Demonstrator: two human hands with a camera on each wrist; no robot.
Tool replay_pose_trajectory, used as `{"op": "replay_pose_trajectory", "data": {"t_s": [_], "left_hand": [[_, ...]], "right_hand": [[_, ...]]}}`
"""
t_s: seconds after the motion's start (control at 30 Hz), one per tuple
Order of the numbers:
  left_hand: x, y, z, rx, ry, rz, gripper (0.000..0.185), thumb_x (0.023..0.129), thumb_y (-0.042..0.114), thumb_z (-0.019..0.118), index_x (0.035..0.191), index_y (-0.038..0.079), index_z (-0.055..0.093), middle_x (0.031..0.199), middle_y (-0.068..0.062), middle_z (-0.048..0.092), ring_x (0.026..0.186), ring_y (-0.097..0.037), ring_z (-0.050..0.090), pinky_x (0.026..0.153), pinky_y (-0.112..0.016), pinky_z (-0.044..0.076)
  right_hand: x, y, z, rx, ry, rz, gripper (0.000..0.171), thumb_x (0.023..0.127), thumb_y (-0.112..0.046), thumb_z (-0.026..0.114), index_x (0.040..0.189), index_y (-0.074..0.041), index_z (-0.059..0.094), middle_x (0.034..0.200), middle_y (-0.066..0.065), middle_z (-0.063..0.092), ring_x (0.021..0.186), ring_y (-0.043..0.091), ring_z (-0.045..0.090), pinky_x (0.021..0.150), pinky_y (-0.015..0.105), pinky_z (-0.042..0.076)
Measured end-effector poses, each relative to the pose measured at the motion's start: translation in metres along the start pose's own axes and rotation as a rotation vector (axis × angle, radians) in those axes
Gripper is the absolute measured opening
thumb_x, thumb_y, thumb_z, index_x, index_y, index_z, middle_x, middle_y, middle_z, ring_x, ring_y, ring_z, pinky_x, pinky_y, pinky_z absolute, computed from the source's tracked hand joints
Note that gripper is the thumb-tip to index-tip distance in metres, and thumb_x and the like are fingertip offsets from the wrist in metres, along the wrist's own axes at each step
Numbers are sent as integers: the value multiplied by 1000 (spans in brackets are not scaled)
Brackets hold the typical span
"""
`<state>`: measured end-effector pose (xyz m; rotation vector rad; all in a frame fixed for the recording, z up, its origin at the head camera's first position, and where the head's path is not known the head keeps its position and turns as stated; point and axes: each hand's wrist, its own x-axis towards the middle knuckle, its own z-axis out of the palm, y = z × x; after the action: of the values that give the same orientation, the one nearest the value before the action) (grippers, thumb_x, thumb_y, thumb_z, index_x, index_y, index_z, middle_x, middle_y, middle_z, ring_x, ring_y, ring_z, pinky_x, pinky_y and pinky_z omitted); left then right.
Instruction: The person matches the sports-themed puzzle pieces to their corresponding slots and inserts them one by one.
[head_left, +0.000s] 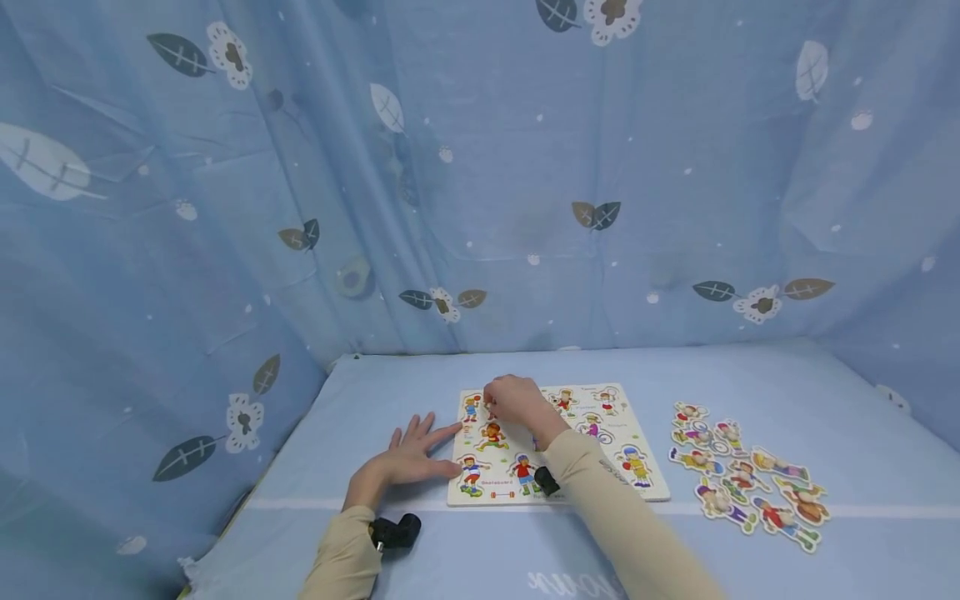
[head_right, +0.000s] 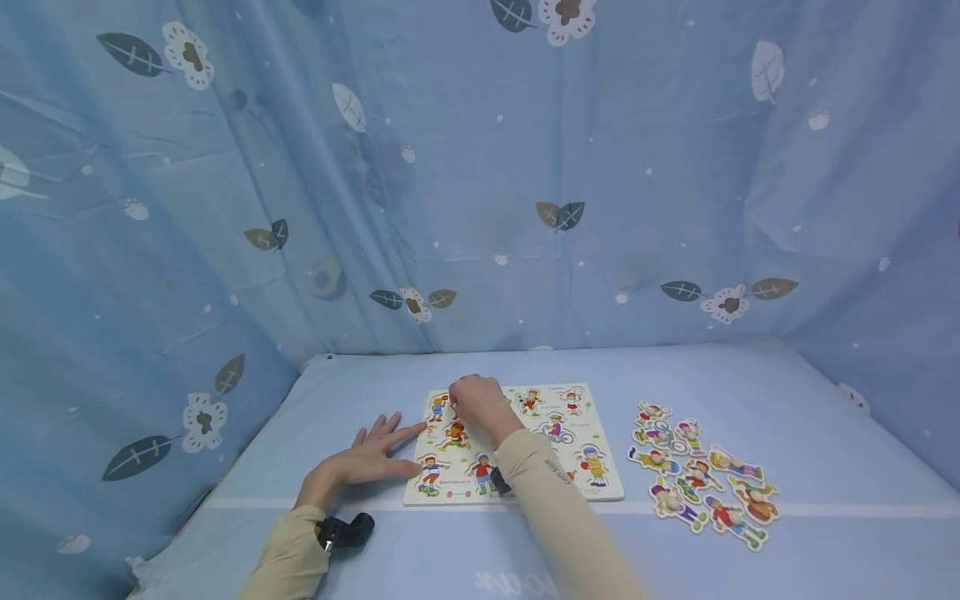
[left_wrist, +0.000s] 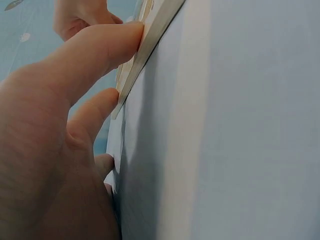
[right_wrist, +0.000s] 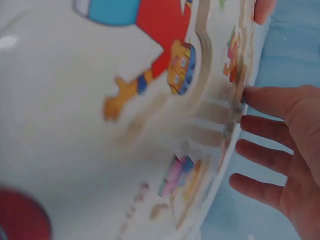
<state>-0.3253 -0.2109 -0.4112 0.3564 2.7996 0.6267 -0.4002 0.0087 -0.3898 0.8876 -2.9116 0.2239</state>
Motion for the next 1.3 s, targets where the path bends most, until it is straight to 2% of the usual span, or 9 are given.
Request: {"op": "replay_pose_trajectory", "data": {"t_s": [0.2, 0.3, 0.57, 0.9, 1.1, 1.3], "left_hand": [[2, 1, -1, -1, 6, -4, 83, 81, 58, 67, 153, 29, 39, 164, -21, 12, 151, -44, 0, 118, -65, 0], [3, 2, -1, -8, 4, -4, 83, 81, 58, 68, 153, 29, 39, 164, -21, 12, 151, -44, 0, 118, -65, 0], [8, 6, 1, -12, 2, 28, 83, 80, 58, 68, 152, 27, 41, 164, -21, 12, 151, -44, 0, 117, -66, 1], [2, 0, -1, -55, 26, 13, 78, 77, 56, 73, 145, 27, 49, 164, -22, 14, 150, -45, -1, 116, -67, -2], [3, -3, 0, -56, 26, 10, 78, 76, 58, 73, 145, 28, 50, 164, -21, 14, 151, -44, -2, 117, -66, -2], [4, 0, 1, -64, 23, 17, 77, 76, 57, 73, 144, 28, 51, 164, -21, 14, 151, -44, -3, 117, -66, -3]], "right_hand": [[-4, 2, -8, 40, -103, 45, 26, 95, -22, 67, 121, -20, 71, 121, 0, 70, 112, 21, 63, 90, 44, 54], [-5, 6, -7, 63, -113, 56, 31, 96, -22, 67, 126, -21, 69, 126, 0, 67, 119, 24, 60, 95, 47, 52], [-10, 11, 5, 99, -37, 110, 31, 96, -25, 65, 127, -23, 68, 125, 1, 64, 119, 28, 57, 102, 60, 42], [-5, -3, 12, 147, -4, 139, 35, 97, -26, 62, 131, -23, 66, 131, 2, 63, 126, 29, 53, 110, 68, 27], [-5, -7, 8, 168, -20, 145, 35, 96, -25, 63, 132, -24, 65, 130, 1, 61, 127, 30, 50, 111, 71, 23], [-3, -9, 6, 100, -26, 148, 33, 97, -25, 63, 130, -25, 66, 128, 0, 64, 124, 30, 55, 110, 70, 24]]}}
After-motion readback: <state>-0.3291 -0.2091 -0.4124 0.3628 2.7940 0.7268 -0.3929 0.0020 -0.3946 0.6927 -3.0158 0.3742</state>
